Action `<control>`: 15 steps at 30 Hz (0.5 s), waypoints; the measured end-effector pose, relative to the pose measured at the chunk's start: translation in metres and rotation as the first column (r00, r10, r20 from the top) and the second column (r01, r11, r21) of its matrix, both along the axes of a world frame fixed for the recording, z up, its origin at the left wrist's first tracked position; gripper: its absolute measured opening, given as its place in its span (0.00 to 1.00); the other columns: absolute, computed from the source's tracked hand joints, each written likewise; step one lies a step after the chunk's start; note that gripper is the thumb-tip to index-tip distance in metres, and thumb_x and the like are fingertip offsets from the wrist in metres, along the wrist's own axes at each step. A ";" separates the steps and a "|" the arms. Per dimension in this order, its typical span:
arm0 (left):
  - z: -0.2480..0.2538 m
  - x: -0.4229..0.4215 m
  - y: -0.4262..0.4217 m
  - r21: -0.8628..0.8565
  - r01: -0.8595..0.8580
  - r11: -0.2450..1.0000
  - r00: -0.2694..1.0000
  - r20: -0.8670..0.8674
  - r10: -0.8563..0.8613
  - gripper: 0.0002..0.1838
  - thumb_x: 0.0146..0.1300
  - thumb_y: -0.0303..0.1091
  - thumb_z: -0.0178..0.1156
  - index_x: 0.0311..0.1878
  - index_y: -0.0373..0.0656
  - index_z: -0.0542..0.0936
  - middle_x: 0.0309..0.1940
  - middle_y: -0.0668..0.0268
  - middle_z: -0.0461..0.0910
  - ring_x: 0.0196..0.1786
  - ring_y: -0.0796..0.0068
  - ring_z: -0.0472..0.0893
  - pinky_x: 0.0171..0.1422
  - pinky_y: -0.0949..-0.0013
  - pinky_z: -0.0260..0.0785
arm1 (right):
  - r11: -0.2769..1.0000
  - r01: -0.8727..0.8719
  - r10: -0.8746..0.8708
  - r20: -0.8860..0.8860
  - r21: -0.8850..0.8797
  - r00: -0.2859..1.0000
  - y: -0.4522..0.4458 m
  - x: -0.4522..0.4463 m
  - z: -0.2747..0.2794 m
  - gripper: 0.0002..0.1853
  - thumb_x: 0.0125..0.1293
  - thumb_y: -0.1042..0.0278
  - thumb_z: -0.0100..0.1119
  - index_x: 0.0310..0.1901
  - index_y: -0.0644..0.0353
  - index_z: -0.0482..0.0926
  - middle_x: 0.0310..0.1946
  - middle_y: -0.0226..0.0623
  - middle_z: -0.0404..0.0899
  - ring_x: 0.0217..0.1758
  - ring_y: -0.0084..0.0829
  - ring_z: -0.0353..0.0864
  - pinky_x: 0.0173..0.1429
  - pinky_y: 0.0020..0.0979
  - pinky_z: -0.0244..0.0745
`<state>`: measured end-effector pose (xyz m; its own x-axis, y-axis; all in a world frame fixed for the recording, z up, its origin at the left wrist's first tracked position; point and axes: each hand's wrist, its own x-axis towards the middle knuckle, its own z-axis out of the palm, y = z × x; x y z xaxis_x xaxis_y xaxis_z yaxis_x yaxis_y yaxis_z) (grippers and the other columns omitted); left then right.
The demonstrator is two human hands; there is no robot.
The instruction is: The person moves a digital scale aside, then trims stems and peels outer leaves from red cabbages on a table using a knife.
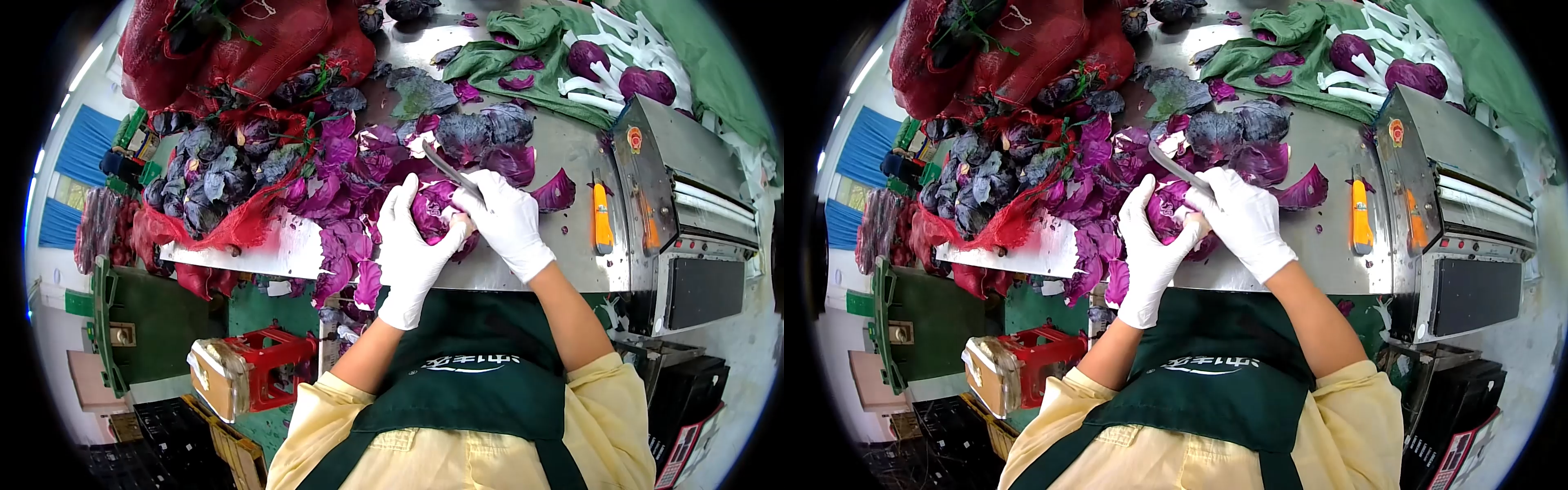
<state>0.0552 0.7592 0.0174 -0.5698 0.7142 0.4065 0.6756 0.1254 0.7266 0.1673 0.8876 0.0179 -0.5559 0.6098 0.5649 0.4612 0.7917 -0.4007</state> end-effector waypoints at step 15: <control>-0.019 -0.022 0.003 0.217 0.072 0.973 0.957 0.261 -0.129 0.47 0.52 0.41 0.77 0.72 0.33 0.66 0.66 0.50 0.66 0.69 0.56 0.68 0.75 0.57 0.60 | 0.853 -0.164 0.073 -0.196 -0.496 0.978 0.023 0.017 0.010 0.34 0.66 0.47 0.65 0.72 0.46 0.70 0.55 0.43 0.76 0.58 0.40 0.78 0.62 0.39 0.73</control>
